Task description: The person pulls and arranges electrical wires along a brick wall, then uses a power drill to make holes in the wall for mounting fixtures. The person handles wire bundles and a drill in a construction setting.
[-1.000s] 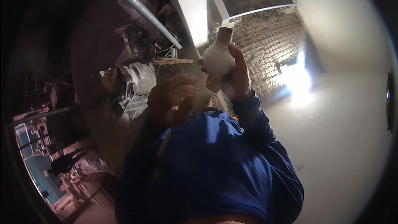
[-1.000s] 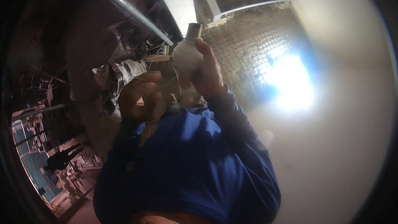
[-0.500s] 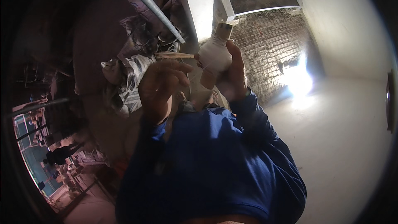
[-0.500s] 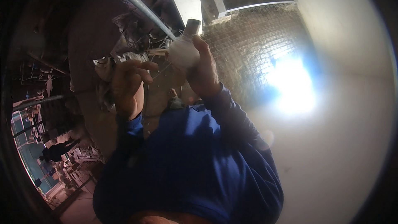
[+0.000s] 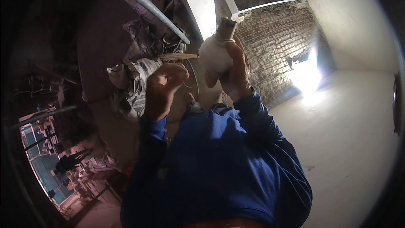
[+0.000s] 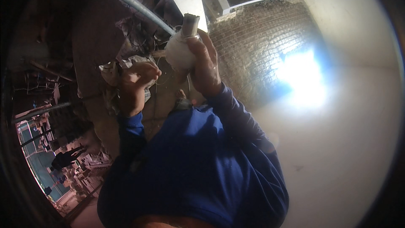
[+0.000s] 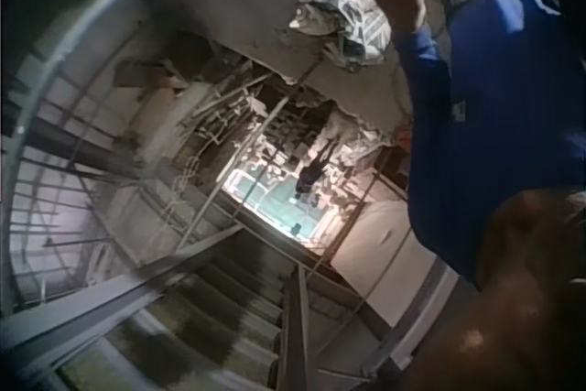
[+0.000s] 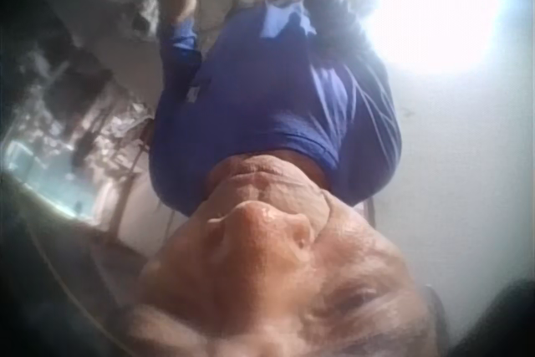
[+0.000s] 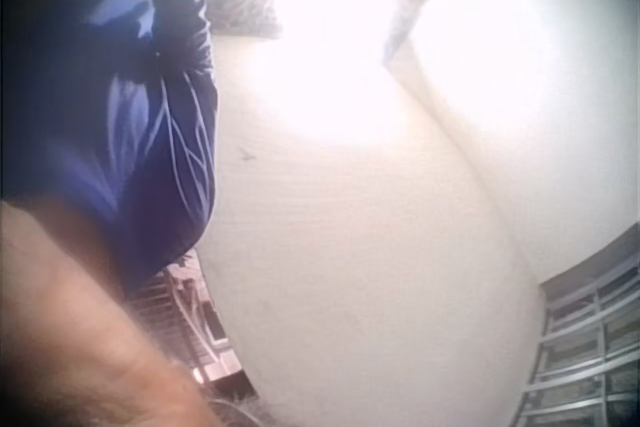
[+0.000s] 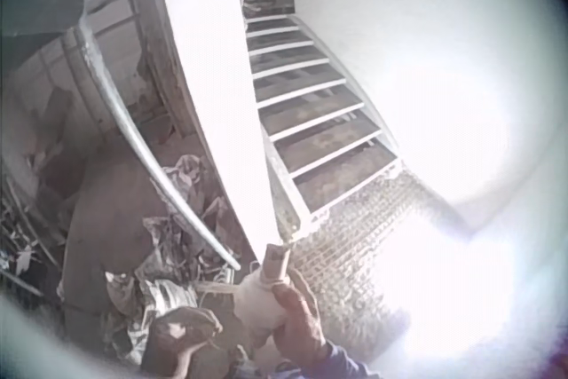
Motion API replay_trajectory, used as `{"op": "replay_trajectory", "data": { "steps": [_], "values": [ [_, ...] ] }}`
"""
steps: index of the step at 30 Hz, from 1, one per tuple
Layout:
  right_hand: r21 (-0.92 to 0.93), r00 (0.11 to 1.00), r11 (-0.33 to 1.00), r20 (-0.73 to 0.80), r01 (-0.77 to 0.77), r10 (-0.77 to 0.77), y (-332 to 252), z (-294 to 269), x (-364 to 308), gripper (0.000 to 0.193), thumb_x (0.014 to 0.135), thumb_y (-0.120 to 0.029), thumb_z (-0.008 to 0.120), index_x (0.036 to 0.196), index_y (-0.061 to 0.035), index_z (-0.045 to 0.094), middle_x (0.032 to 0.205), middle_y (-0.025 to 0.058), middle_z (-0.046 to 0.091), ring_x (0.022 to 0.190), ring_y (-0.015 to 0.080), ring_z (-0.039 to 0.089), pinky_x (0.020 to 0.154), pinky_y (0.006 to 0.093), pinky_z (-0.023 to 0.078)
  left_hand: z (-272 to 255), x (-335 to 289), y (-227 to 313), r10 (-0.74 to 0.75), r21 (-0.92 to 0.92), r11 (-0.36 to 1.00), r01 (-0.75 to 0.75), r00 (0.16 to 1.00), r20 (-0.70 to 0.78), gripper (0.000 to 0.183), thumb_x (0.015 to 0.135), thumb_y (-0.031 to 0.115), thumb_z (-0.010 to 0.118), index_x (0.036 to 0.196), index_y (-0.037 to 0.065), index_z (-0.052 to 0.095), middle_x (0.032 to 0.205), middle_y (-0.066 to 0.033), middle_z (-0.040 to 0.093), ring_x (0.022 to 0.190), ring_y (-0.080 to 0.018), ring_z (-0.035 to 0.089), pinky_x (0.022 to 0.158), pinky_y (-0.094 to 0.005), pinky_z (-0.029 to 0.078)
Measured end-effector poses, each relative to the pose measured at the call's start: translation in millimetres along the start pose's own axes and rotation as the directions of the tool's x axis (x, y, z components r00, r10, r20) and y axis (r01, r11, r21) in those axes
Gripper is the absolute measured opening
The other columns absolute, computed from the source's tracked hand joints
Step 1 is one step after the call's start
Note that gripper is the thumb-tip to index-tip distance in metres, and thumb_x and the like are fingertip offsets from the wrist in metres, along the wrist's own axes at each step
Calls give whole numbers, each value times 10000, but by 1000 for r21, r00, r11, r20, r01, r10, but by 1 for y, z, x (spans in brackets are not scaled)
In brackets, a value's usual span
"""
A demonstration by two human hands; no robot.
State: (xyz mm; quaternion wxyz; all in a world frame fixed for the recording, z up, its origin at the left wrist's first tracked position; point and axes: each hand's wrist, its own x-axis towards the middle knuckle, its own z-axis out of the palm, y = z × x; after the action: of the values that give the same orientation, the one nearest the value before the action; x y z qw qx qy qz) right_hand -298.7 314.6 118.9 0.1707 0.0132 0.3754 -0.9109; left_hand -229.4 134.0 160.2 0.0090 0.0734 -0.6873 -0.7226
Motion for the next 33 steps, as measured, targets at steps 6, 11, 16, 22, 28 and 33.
{"op": "replay_trajectory", "data": {
  "steps": [6,11,16,22,28,33],
  "values": [
    [295,982,943,149,-156,115,-2,-7,6,640,940,-556,479,1288,-20,523,1158,159,627,1061,333,646,895,422,537,6,-16,-1,-38,130,991,27,996,82,21,861,3,623,879,0,613,881,-61,638,794,-107,599,738,-269,494],
    [484,958,852,279,-197,63,0,-8,0,656,939,-560,478,1330,-33,496,1216,169,597,1100,357,623,972,457,503,8,-18,-2,-52,94,995,43,994,98,17,846,3,618,849,3,601,858,-61,630,775,-106,596,709,-268,493],
    [512,934,835,358,-202,6,1,-11,-2,663,936,-554,480,1370,-54,460,1282,182,549,1137,367,596,995,488,486,8,-23,-4,-126,51,991,122,988,87,20,810,15,604,797,0,598,850,-90,619,775,-134,593,733,-284,482],
    [497,929,845,369,-198,0,2,-16,-10,694,922,-569,482,1376,-45,452,1276,185,548,1154,380,581,1008,483,481,8,-27,-3,-126,124,986,108,981,147,33,796,30,586,787,-1,597,838,-87,611,763,-130,582,725,-278,475],
    [494,921,848,390,-191,-19,3,-16,-12,726,919,-589,469,1381,-29,444,1291,184,534,1161,402,570,1003,473,488,10,-30,0,-156,151,979,135,978,135,50,800,46,588,780,1,586,845,-86,608,762,-125,577,723,-279,474],
    [439,912,873,409,-213,17,5,-20,-12,738,922,-590,470,1386,-17,433,1304,189,514,1154,410,567,1002,469,488,10,-29,6,-113,249,967,61,974,199,7,818,10,594,824,8,597,852,-57,609,776,-103,569,730,-267,471]
  ]
}}
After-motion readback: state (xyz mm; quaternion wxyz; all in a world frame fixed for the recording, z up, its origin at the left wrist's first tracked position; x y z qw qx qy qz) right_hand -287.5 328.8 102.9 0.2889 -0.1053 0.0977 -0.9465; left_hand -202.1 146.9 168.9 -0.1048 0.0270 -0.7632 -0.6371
